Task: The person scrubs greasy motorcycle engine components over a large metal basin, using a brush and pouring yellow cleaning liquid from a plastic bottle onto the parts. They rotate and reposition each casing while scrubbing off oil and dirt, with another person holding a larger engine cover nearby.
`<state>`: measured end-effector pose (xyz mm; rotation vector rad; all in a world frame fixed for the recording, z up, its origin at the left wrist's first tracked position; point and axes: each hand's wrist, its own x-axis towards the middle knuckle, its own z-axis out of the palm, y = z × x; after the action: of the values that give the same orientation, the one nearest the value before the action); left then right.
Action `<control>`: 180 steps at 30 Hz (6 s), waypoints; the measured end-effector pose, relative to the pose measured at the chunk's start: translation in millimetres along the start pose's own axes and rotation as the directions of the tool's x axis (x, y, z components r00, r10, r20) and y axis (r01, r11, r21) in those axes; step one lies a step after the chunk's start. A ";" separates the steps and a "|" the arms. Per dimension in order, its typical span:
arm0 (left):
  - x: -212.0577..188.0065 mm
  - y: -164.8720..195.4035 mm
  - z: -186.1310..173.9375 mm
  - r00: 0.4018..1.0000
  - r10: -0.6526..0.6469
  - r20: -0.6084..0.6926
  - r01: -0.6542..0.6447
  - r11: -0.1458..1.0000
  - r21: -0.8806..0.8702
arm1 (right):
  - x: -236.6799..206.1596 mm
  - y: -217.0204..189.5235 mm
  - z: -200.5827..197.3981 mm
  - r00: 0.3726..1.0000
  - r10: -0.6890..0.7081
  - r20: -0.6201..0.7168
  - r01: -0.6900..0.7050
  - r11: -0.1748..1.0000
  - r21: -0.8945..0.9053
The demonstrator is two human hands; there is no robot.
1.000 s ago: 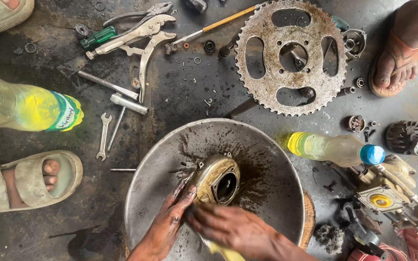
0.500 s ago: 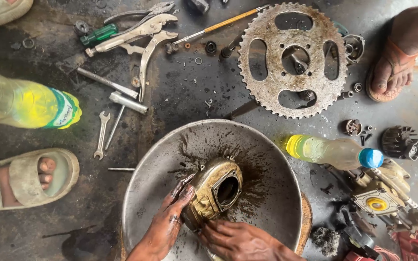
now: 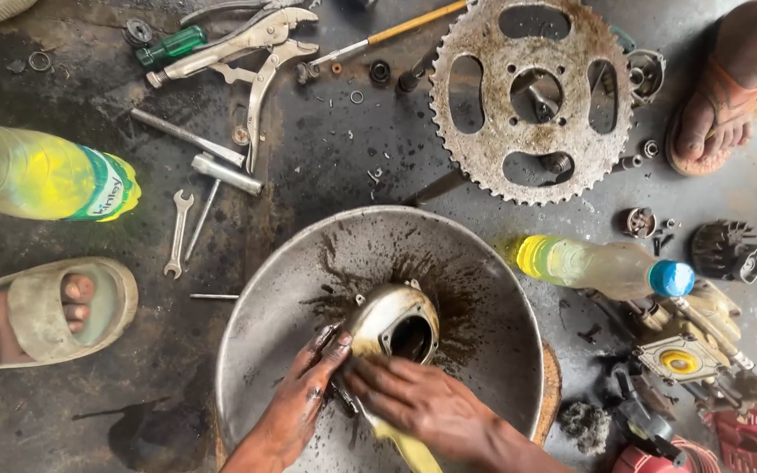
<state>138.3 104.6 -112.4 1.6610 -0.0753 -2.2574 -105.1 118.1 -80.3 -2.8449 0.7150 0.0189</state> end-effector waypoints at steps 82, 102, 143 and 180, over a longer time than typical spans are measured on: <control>25.0 4.6 9.4 0.847 0.496 0.189 -0.262 0.080 0.962 | 0.6 71.4 29.2 0.920 0.380 -0.096 -0.388 0.919 -0.077; 16.2 10.6 15.8 0.866 0.475 0.156 -0.234 0.108 0.966 | 29.6 41.5 -7.1 0.675 0.705 0.218 -0.730 0.597 0.331; 10.0 0.9 10.6 0.815 0.517 0.262 -0.315 0.014 0.949 | -11.4 23.6 4.4 0.866 0.400 0.299 -0.498 0.732 0.465; 12.5 1.1 -9.9 0.784 0.613 0.103 -0.411 0.386 0.826 | -72.9 26.0 -4.1 0.991 0.132 -0.023 -0.075 0.693 0.717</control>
<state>144.5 101.3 -126.7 1.8649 -1.6036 -1.5392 -181.8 128.9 -76.8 -2.0507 0.6975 -0.2886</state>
